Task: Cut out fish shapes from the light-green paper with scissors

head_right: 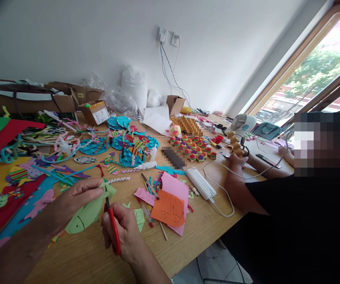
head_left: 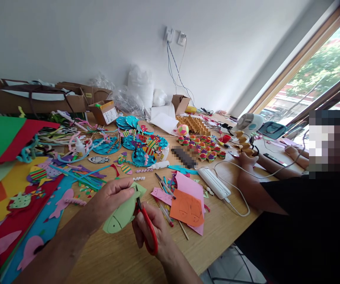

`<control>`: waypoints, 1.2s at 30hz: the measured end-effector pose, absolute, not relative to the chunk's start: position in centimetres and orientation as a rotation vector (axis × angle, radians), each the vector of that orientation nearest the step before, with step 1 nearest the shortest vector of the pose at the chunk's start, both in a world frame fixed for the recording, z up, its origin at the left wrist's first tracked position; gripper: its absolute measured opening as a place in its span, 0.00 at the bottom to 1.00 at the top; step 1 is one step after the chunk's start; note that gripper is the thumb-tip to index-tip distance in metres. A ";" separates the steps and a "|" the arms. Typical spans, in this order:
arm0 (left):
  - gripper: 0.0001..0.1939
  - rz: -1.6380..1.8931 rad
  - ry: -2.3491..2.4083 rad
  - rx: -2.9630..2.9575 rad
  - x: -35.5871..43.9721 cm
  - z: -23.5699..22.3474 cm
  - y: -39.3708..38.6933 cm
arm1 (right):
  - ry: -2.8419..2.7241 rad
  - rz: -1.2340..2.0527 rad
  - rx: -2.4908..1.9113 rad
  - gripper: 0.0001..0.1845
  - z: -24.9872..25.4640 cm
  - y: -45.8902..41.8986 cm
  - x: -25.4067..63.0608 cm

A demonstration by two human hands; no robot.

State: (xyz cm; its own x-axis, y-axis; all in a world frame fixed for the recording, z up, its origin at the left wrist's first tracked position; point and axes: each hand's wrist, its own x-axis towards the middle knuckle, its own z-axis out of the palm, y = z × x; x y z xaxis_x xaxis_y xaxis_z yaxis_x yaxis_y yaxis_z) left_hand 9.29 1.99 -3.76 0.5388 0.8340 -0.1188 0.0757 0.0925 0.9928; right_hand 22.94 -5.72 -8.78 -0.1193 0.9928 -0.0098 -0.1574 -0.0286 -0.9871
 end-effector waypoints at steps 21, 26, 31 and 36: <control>0.11 0.474 0.832 1.453 8.0 -3.1 2.9 | -1.292 1.366 -1.149 0.29 -8.4 -6.3 23.8; 0.09 0.584 0.912 1.481 7.5 -3.6 3.0 | -1.438 1.312 -1.212 0.25 -8.0 -6.6 24.8; 0.10 0.412 0.855 1.552 7.0 -4.3 3.5 | -1.636 1.212 -1.294 0.23 -7.4 -6.8 26.0; 0.15 0.220 0.744 1.665 7.1 -4.0 3.7 | -1.783 1.162 -1.347 0.22 -7.1 -7.0 26.9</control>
